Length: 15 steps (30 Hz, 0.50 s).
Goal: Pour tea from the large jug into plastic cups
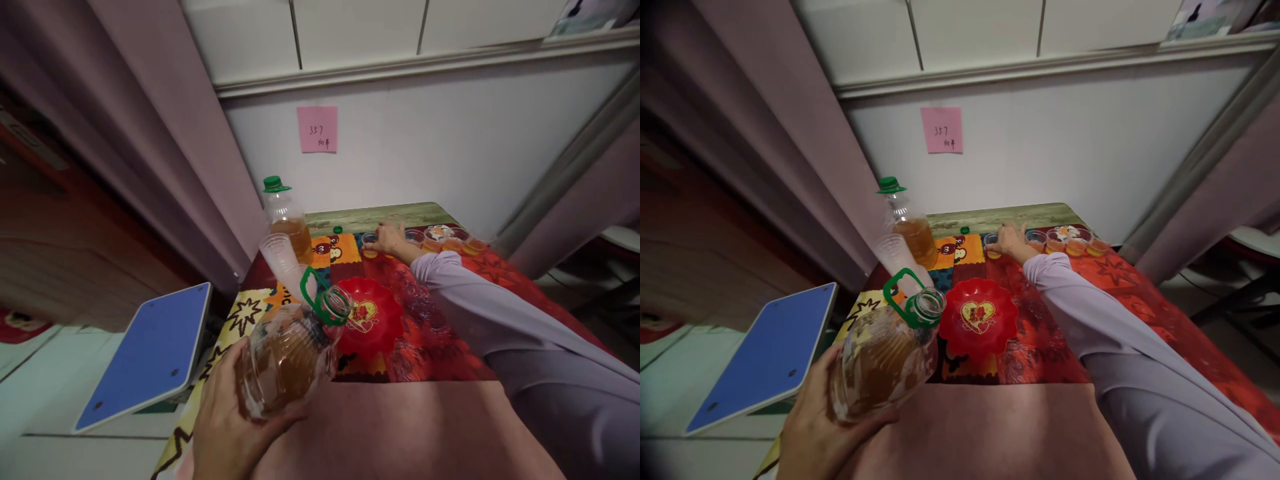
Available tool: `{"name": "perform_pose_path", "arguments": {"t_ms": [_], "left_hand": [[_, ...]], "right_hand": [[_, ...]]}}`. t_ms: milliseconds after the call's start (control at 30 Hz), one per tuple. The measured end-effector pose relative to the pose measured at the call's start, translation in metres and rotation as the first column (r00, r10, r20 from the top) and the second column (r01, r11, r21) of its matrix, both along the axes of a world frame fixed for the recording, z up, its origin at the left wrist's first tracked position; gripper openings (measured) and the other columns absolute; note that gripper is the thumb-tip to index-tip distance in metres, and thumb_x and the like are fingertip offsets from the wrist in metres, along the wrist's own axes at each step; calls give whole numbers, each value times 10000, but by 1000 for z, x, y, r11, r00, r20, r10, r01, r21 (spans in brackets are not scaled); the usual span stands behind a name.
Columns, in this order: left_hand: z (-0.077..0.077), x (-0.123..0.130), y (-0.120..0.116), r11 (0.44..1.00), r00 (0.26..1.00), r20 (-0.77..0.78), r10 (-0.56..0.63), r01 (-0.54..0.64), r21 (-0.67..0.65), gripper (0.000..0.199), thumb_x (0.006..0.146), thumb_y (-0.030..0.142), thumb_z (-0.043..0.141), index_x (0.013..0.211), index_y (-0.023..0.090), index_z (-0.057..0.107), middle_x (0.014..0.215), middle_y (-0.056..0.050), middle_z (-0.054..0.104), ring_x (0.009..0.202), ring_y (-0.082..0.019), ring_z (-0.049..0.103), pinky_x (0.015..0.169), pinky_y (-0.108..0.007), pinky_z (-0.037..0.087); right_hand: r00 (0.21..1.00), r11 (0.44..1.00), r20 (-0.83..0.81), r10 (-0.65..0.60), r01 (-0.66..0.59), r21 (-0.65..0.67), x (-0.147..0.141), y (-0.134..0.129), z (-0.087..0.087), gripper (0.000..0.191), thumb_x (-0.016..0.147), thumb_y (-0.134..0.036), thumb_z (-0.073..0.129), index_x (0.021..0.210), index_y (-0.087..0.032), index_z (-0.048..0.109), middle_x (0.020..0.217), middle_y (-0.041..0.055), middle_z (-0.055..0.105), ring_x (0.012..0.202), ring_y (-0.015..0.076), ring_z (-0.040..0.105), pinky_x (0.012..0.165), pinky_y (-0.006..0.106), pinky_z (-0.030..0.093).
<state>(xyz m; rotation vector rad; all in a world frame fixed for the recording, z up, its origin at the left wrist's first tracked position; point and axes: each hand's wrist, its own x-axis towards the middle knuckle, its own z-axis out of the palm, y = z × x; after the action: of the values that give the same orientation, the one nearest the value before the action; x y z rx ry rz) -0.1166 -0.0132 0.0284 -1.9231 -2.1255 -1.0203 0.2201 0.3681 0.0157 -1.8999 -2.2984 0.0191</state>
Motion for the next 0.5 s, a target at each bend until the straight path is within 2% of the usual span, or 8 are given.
{"name": "perform_pose_path", "arguments": {"t_ms": [67, 167, 233, 300, 400, 500], "left_hand": [[0, 0, -1, 1000, 1000, 11, -6, 6, -15, 1248, 475, 864, 869, 1511, 265, 513, 1412, -173, 685, 1236, -441, 684, 1035, -590, 567], [1, 5, -1, 999, 999, 41, 28, -29, 29, 1259, 463, 902, 839, 1492, 250, 526, 1397, -178, 689, 1235, -444, 685, 1054, -605, 552], [2, 9, -1, 998, 998, 56, 38, -40, 47, 1257, 466, 917, 824, 1484, 241, 528, 1385, -179, 694, 1237, -440, 687, 1061, -601, 550], [4, 12, -1, 998, 998, 55, 26, -29, 50, 1247, 484, 906, 828, 1489, 235, 519, 1389, -179, 694, 1249, -433, 687, 1067, -590, 551], [5, 14, 0, 997, 1000, 15, -5, 4, 72, 1259, 503, 892, 837, 1508, 212, 502, 1397, -195, 689, 1247, -433, 692, 1064, -589, 557], [6, 17, 0, 994, 998, -44, -34, 38, 103, 1269, 528, 891, 832, 1525, 184, 490, 1384, -213, 691, 1237, -436, 697, 1051, -589, 565]], "right_hand": [[1000, 1000, 3, -5, 5, -3, 0, -1, -1, 536, 885, -634, 717, 1078, -140, 796, 1404, 225, 681, 1380, 422, 550, 1237, 710, 216], [1000, 1000, -3, -16, 16, -6, 0, -5, 2, 571, 884, -665, 712, 1091, -140, 796, 1363, 239, 701, 1359, 438, 567, 1233, 715, 224], [999, 999, -27, -21, 22, 26, -2, -11, 9, 646, 889, -680, 705, 1204, -120, 764, 1382, 261, 686, 1378, 457, 552, 1219, 723, 241], [996, 995, -90, 23, -14, 96, -7, -20, 21, 680, 914, -640, 704, 1327, -100, 708, 1418, 269, 667, 1398, 448, 543, 1213, 688, 279], [934, 957, -249, 255, -207, 204, -26, -43, 43, 498, 974, -485, 692, 1321, -130, 728, 1354, 209, 725, 1297, 356, 636, 1147, 509, 422], [786, 862, -359, 503, -425, 276, -57, -76, 57, 292, 1012, -404, 647, 1136, -197, 813, 1146, 122, 797, 1068, 269, 716, 972, 382, 511]]}}
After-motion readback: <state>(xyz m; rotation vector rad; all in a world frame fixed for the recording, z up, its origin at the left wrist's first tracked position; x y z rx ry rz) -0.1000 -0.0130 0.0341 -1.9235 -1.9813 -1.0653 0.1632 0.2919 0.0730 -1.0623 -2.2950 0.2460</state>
